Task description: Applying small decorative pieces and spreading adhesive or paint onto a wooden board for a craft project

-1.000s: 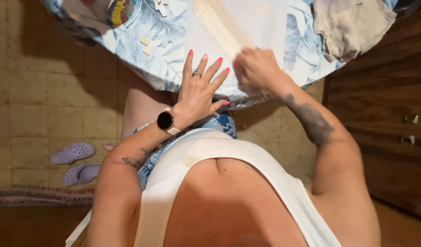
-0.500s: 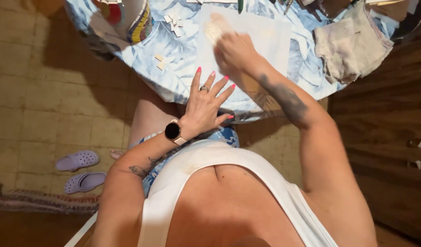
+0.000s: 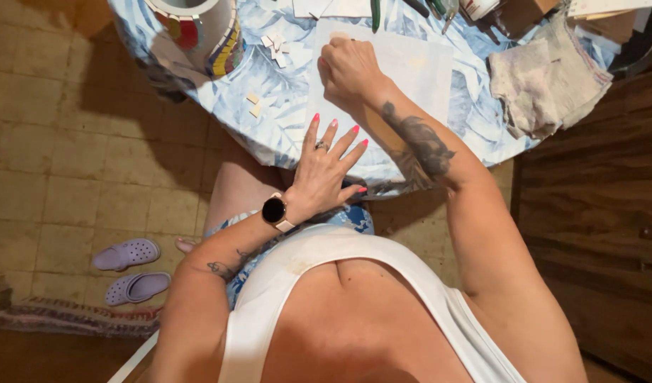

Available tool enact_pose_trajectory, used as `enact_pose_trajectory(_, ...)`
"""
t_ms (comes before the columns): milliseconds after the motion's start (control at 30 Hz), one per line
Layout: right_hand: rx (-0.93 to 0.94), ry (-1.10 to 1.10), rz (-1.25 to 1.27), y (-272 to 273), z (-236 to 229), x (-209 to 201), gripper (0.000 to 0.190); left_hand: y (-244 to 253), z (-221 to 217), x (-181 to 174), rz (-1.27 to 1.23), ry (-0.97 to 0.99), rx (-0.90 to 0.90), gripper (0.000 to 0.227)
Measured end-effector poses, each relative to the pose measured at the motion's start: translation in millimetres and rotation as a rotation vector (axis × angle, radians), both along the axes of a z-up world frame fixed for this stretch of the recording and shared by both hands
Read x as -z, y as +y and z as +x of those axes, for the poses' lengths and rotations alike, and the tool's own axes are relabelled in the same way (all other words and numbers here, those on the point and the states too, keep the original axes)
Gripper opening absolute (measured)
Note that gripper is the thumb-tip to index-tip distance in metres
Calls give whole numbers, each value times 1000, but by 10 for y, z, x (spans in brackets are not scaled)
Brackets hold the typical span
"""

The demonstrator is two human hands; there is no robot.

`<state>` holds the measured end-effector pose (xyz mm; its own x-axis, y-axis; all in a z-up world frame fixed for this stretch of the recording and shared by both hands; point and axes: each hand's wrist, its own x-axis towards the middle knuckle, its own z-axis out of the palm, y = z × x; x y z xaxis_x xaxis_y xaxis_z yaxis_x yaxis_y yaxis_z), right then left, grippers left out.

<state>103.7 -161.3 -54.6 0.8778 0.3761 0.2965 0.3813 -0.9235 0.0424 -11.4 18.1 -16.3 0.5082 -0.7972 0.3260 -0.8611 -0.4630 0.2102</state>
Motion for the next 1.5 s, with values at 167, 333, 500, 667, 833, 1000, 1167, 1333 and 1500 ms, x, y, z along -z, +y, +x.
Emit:
enact_pose_trajectory(167,-24,151,-30,-116,-616,-251,20,-1,-5,32,-9,-1,-11,69)
enact_pose_trajectory(333,79,338,-142,-321,-1415,-486,13,-16,4,0,-13,-21,7,68)
enact_pose_trajectory(500,71,280,458,-253,-1321,-557,11,-70,106,-148,-264,62,-36,51)
enact_pose_trajectory(667,-64,155,852,102,-1224,-880,28,-69,282,-401,-442,142,-115,40)
enact_pose_trajectory(833,-83,137,944,184,-1192,-861,31,-119,383,-384,-555,315,-58,38)
enact_pose_trajectory(1000,-68,147,966,169,-1189,-804,30,-177,399,-324,-637,404,-3,37)
enact_pose_trajectory(1167,-67,166,986,147,-1189,-772,30,-190,410,-343,-691,550,25,37)
enact_pose_trajectory(1333,-76,189,1006,132,-1201,-793,32,-160,411,-433,-680,519,101,28)
enact_pose_trajectory(1500,-43,239,1052,47,-1197,-754,35,-115,445,-351,-658,314,106,16)
